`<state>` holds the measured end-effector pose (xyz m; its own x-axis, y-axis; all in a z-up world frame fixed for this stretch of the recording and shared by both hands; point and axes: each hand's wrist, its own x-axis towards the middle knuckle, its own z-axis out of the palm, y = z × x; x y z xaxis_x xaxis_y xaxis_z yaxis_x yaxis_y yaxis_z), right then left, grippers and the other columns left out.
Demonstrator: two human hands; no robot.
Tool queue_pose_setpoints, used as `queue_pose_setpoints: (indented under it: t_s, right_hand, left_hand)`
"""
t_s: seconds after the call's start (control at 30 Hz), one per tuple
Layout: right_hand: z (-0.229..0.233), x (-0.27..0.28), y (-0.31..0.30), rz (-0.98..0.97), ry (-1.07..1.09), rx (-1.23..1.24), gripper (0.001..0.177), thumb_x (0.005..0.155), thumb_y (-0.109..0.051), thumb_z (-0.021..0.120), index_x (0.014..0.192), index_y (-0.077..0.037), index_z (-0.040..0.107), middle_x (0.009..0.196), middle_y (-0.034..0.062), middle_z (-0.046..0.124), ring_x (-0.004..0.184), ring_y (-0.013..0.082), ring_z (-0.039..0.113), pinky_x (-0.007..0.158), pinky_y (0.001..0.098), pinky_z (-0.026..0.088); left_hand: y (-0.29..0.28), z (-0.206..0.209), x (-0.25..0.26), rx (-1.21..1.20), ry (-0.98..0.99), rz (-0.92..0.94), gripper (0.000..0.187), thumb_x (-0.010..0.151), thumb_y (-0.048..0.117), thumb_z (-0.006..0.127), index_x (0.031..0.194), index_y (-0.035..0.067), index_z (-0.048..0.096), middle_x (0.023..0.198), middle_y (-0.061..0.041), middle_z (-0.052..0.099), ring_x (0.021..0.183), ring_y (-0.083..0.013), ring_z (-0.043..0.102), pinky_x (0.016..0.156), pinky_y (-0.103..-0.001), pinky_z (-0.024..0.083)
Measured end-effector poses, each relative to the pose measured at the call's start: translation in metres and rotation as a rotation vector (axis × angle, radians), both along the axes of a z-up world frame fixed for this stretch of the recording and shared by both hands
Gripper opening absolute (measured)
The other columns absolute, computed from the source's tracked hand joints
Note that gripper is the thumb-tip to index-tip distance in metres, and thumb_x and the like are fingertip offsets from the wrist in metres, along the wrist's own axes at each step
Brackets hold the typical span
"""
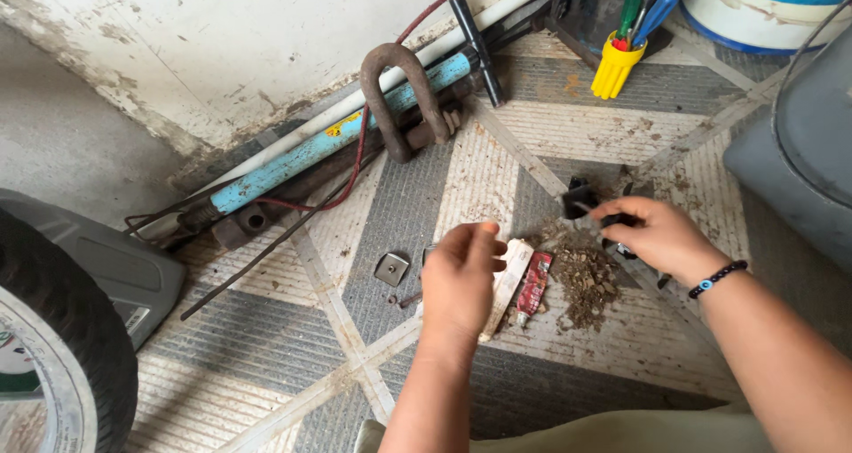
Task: The person assembles small mechanical components on a tiled floor. They insert a threaded rod into a black housing, attach a metal plate, and then gather washers and other parts into their hand.
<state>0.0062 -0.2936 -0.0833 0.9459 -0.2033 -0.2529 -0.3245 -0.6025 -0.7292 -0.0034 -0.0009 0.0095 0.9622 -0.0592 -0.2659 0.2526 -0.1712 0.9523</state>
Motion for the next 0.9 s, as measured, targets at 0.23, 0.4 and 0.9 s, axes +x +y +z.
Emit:
queue_pose_setpoints:
  t_s: [0.23,0.4,0.9]
  right_hand:
    - [-0.031,-0.001,-0.034,0.1,-0.26,-0.478,0.03,0.082,-0.008,0.072,0.109,-0.017,0.079,0.112,0.0085,0.074,0.108,0.0297,0.068,0.097,0.0417,0.053]
    - [-0.032,-0.007,-0.023,0.022,-0.344,-0.623,0.03,0.082,-0.007,0.071,0.108,-0.018,0.079,0.123,0.0085,0.07,0.117,0.0324,0.062,0.105,0.0445,0.05]
    - [-0.033,-0.008,0.218,0.783,-0.526,-0.298,0.033,0.078,-0.002,0.071,0.11,-0.006,0.072,0.119,0.0134,0.068,0.109,0.0329,0.061,0.091,0.0466,0.052]
  left_hand:
    - [0.045,-0.007,0.021,-0.368,0.173,0.289,0.07,0.102,0.057,0.027,0.108,0.004,0.074,0.094,-0.015,0.079,0.086,-0.0231,0.074,0.079,-0.037,0.055]
    - [0.069,-0.022,0.035,-0.518,0.219,0.523,0.063,0.103,0.057,0.031,0.101,0.008,0.071,0.092,-0.009,0.075,0.084,-0.0195,0.066,0.076,-0.036,0.047]
    - [0.074,-0.021,0.038,-0.595,0.208,0.63,0.053,0.102,0.053,0.037,0.094,0.013,0.072,0.085,-0.001,0.072,0.079,-0.0141,0.061,0.073,-0.034,0.041]
